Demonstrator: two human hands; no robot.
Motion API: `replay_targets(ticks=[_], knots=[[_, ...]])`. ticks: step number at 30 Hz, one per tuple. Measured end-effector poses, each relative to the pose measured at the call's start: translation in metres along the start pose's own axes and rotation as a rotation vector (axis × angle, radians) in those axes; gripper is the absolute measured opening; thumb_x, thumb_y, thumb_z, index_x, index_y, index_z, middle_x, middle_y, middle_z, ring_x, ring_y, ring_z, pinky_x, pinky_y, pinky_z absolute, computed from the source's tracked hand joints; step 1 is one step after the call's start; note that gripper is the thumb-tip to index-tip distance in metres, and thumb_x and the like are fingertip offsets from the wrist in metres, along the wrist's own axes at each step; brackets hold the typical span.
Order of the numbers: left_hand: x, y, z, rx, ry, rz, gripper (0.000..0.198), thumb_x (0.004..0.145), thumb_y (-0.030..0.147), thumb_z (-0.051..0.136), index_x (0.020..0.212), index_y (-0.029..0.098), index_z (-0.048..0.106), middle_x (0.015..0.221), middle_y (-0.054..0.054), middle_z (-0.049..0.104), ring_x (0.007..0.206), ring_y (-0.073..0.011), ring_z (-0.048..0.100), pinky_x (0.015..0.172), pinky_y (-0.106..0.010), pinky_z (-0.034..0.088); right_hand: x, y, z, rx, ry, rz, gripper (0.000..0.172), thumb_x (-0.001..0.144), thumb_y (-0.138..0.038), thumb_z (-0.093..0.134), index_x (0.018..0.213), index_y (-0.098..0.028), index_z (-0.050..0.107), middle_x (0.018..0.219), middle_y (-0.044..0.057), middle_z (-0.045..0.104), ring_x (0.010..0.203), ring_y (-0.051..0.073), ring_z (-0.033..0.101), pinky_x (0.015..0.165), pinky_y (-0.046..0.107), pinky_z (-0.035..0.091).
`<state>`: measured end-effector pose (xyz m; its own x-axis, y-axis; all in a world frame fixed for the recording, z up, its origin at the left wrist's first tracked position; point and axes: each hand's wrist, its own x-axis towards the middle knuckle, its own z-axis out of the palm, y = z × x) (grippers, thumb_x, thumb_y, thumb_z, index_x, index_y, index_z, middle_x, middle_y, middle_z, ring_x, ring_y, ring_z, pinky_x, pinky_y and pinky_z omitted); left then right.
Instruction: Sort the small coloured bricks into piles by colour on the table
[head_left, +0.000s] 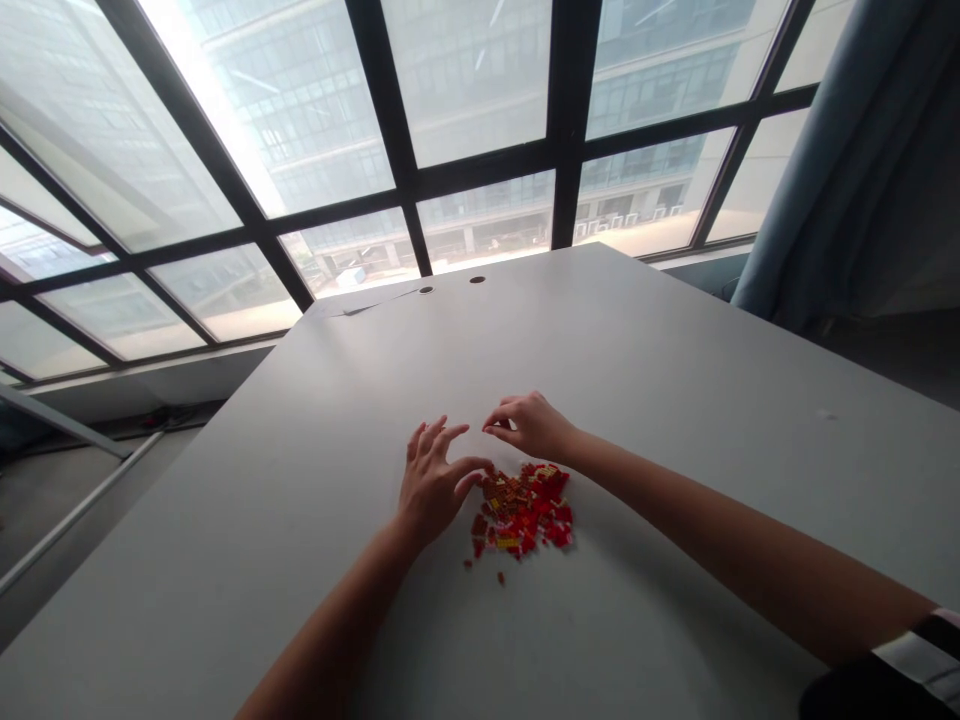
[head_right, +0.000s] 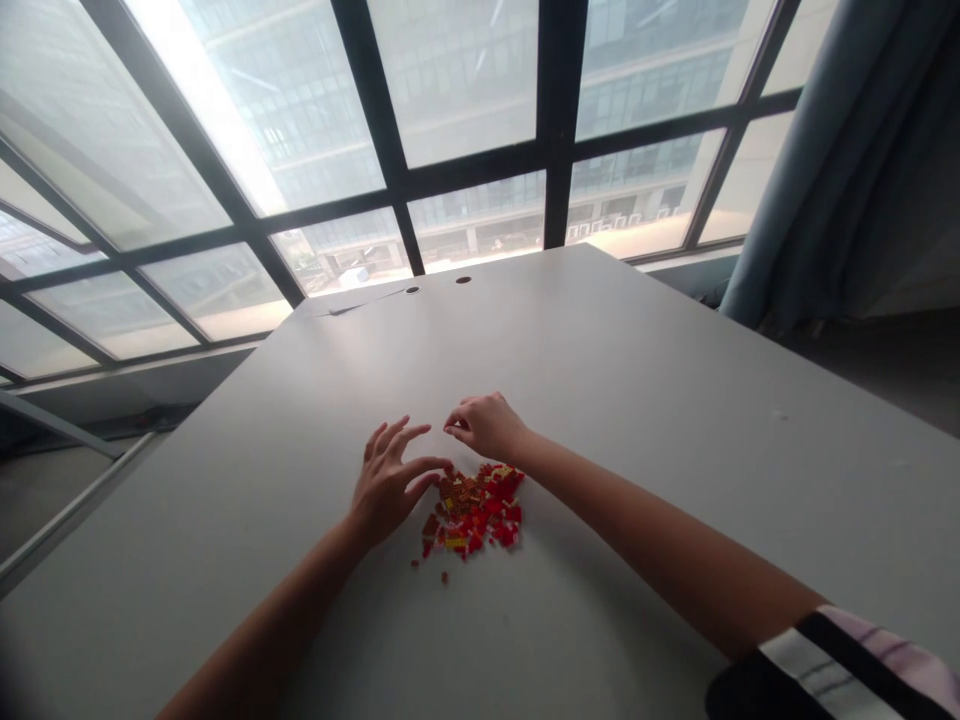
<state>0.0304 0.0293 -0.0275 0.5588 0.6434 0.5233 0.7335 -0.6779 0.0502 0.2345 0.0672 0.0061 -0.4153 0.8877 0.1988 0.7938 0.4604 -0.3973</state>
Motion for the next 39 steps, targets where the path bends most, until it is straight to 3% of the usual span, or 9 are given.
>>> replay_targets(ticks=[7, 16, 23, 28, 35, 39], knots=[[-0.002, -0.003, -0.001, 0.038, 0.021, -0.053, 0.007, 0.083, 0.028, 0.063, 0.084, 0.029, 0.07, 0.125, -0.004, 0.059, 0.129, -0.0275, 0.042, 0.109, -0.054, 0.028, -0.014, -0.004, -0.001, 0.029, -0.008, -0.026, 0.016, 0.086, -0.029, 0.06, 0.089, -0.023, 0.075, 0.081, 0.002, 0.07, 0.068, 0.012, 0.058, 0.079, 0.029, 0.033], [-0.007, -0.02, 0.002, 0.243, 0.109, -0.249, 0.01, 0.084, 0.019, 0.059, 0.079, 0.021, 0.069, 0.116, -0.009, 0.063, 0.124, -0.0325, 0.046, 0.107, -0.055, 0.029, -0.015, -0.005, 0.009, 0.106, -0.179, -0.059, 0.008, 0.075, -0.032, 0.073, 0.082, -0.029, 0.076, 0.078, -0.001, 0.067, 0.072, 0.012, 0.059, 0.082, 0.031, 0.03], [-0.005, -0.027, 0.006, 0.341, 0.123, -0.325, 0.018, 0.084, 0.021, 0.06, 0.094, 0.027, 0.074, 0.114, -0.011, 0.064, 0.119, -0.0357, 0.049, 0.1, -0.055, 0.036, -0.002, -0.012, 0.011, 0.031, -0.187, 0.002, 0.009, 0.077, -0.032, 0.07, 0.084, -0.028, 0.075, 0.085, 0.0, 0.069, 0.073, 0.012, 0.059, 0.082, 0.03, 0.03], [-0.006, -0.029, 0.005, 0.322, 0.16, -0.364, 0.022, 0.085, 0.02, 0.059, 0.101, 0.028, 0.072, 0.113, -0.009, 0.065, 0.116, -0.0325, 0.052, 0.096, -0.05, 0.039, 0.016, -0.02, 0.023, -0.012, -0.149, 0.07, 0.015, 0.081, -0.034, 0.065, 0.086, -0.022, 0.072, 0.088, 0.003, 0.07, 0.081, 0.017, 0.061, 0.08, 0.03, 0.032], [-0.007, -0.03, 0.006, 0.267, 0.206, -0.35, 0.017, 0.085, 0.022, 0.06, 0.094, 0.027, 0.073, 0.109, -0.007, 0.067, 0.113, -0.0301, 0.054, 0.096, -0.047, 0.039, 0.026, -0.027, 0.028, -0.022, -0.072, 0.156, 0.02, 0.089, -0.033, 0.055, 0.093, -0.02, 0.071, 0.096, 0.006, 0.07, 0.089, 0.018, 0.062, 0.085, 0.033, 0.032], [-0.007, -0.029, 0.006, 0.258, 0.22, -0.345, 0.016, 0.085, 0.022, 0.06, 0.092, 0.026, 0.073, 0.108, -0.007, 0.067, 0.112, -0.03, 0.054, 0.096, -0.047, 0.038, 0.024, -0.023, 0.023, 0.012, -0.093, 0.142, 0.019, 0.079, -0.04, 0.067, 0.089, -0.026, 0.072, 0.089, 0.001, 0.071, 0.086, 0.017, 0.062, 0.083, 0.031, 0.034]])
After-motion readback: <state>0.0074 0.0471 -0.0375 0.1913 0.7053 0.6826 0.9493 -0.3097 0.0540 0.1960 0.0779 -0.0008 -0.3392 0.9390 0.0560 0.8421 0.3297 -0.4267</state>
